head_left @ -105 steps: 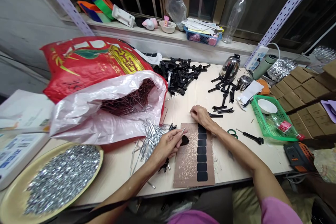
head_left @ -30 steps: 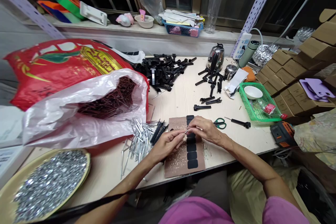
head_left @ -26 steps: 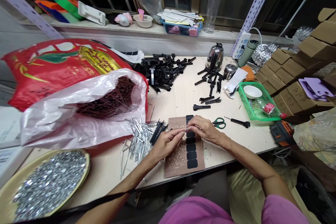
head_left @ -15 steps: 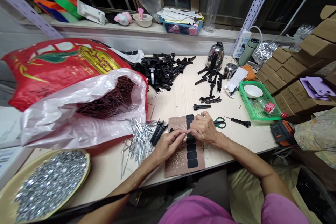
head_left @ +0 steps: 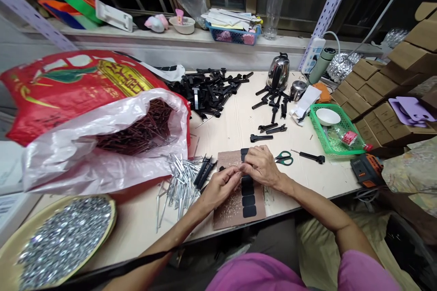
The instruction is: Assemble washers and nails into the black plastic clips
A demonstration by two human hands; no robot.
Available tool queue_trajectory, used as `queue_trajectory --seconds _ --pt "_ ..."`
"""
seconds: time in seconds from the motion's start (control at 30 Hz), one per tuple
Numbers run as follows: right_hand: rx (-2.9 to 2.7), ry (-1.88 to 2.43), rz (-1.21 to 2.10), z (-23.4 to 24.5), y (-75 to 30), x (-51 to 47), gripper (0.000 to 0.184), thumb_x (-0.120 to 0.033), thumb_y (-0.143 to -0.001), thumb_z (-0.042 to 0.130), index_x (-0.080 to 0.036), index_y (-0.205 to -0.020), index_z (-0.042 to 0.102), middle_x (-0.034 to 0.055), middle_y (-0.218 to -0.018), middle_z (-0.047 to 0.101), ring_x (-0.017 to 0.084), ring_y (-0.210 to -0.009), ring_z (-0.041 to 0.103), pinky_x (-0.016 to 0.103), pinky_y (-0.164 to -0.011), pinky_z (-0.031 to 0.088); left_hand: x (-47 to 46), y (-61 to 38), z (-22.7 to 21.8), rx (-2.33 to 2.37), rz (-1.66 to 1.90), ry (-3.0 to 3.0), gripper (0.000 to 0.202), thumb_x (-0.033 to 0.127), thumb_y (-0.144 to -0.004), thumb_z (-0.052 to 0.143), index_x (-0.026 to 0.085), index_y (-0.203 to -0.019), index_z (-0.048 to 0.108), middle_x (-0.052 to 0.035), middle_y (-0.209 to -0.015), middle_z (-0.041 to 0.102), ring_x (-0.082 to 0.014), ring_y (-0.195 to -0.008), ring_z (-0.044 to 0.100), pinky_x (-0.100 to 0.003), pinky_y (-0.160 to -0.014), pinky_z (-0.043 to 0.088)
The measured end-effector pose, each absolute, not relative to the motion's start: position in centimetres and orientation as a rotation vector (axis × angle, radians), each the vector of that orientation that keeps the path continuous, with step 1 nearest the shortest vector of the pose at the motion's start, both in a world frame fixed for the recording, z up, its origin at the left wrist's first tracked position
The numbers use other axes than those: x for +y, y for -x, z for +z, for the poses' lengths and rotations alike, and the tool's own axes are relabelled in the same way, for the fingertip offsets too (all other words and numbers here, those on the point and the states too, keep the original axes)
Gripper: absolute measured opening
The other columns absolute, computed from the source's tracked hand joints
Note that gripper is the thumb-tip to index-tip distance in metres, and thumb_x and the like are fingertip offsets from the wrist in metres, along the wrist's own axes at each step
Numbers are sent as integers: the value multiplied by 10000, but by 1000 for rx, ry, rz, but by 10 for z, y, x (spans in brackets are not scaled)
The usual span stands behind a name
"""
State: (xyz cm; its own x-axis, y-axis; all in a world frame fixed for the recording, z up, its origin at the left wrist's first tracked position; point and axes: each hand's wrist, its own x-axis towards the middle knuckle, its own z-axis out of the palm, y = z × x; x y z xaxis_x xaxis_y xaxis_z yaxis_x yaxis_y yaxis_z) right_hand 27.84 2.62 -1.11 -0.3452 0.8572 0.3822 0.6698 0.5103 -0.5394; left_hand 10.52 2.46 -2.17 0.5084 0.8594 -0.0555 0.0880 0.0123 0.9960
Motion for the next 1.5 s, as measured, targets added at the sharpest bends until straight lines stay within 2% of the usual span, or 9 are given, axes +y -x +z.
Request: queue_trajectory --seconds 0.13,0.23,0.43,0.57,0.8,0.93,1.23,1.4,1.5 --pt "-1765 1363 623 -9 -279 20 534 -639 -904 314 -189 -709 525 12 -744 515 134 -686 473 301 -675 390 28 -108 -22 922 884 -1139 351 490 -731 655 160 -845 681 36 -613 545 -63 -453 447 -191 -431 362" --pt "-1487 1328 961 -17 -274 15 431 -614 -827 511 -192 -808 599 13 -800 582 140 -749 546 281 -677 445 33 -114 -23 926 1066 -956 324 458 -621 765 165 -749 716 -54 -945 642 -134 -814 614 -230 -698 495" --pt "-1149 1082 1374 -35 -252 11 407 -576 -732 651 -181 -828 671 2 -802 645 158 -880 601 316 -865 467 34 -127 -24 935 1066 -939 338 476 -635 754 178 -795 747 -105 -1252 579 -240 -1170 526 -334 -948 449" --pt "-1089 1099 1462 -35 -257 12 435 -596 -788 580 -172 -865 638 2 -765 621 117 -676 585 264 -651 490 35 -131 -25 974 1038 -989 374 490 -677 714 166 -861 748 -118 -1272 575 -249 -1176 528 -341 -938 460" --pt "-1979 1427 302 -36 -322 28 252 -309 -943 465 -165 -828 637 66 -835 633 168 -809 543 287 -702 436 31 -110 -47 1088 802 -1661 352 428 -851 514 186 -1004 719 -90 -1047 684 -225 -1033 616 -406 -954 467" --pt "-2299 1404 -19 -53 -338 38 247 -241 -954 449 -156 -831 645 63 -815 644 167 -768 508 273 -658 407 16 -96 -71 992 716 -2098 364 370 -918 419 177 -1098 670 -107 -1107 677 -223 -1042 624 -400 -935 501" --pt "-2499 1252 -72 -70 -333 56 331 -161 -968 375 -159 -743 618 37 -698 583 143 -667 471 266 -555 369 -4 -77 -118 1062 760 -2514 521 169 -940 357 199 -1454 276 -176 -1401 475 -277 -1313 435 -484 -1039 425" --pt "-2731 298 82 -70 -317 -24 330 -144 -955 387 -201 -697 584 3 -688 564 111 -634 488 257 -539 389 -8 -77 -120 1152 843 -2459 666 56 -909 301 259 -1502 75 -160 -1470 381 -248 -1339 400 -449 -1057 415" --pt "-2635 705 53 -68 -323 -12 319 -144 -970 353 -197 -791 611 20 -730 596 121 -667 508 261 -564 422 -9 -77 -118 1161 864 -2480 715 9 -884 297 269 -1502 48 -157 -1471 372 -245 -1350 382 -443 -1057 417"
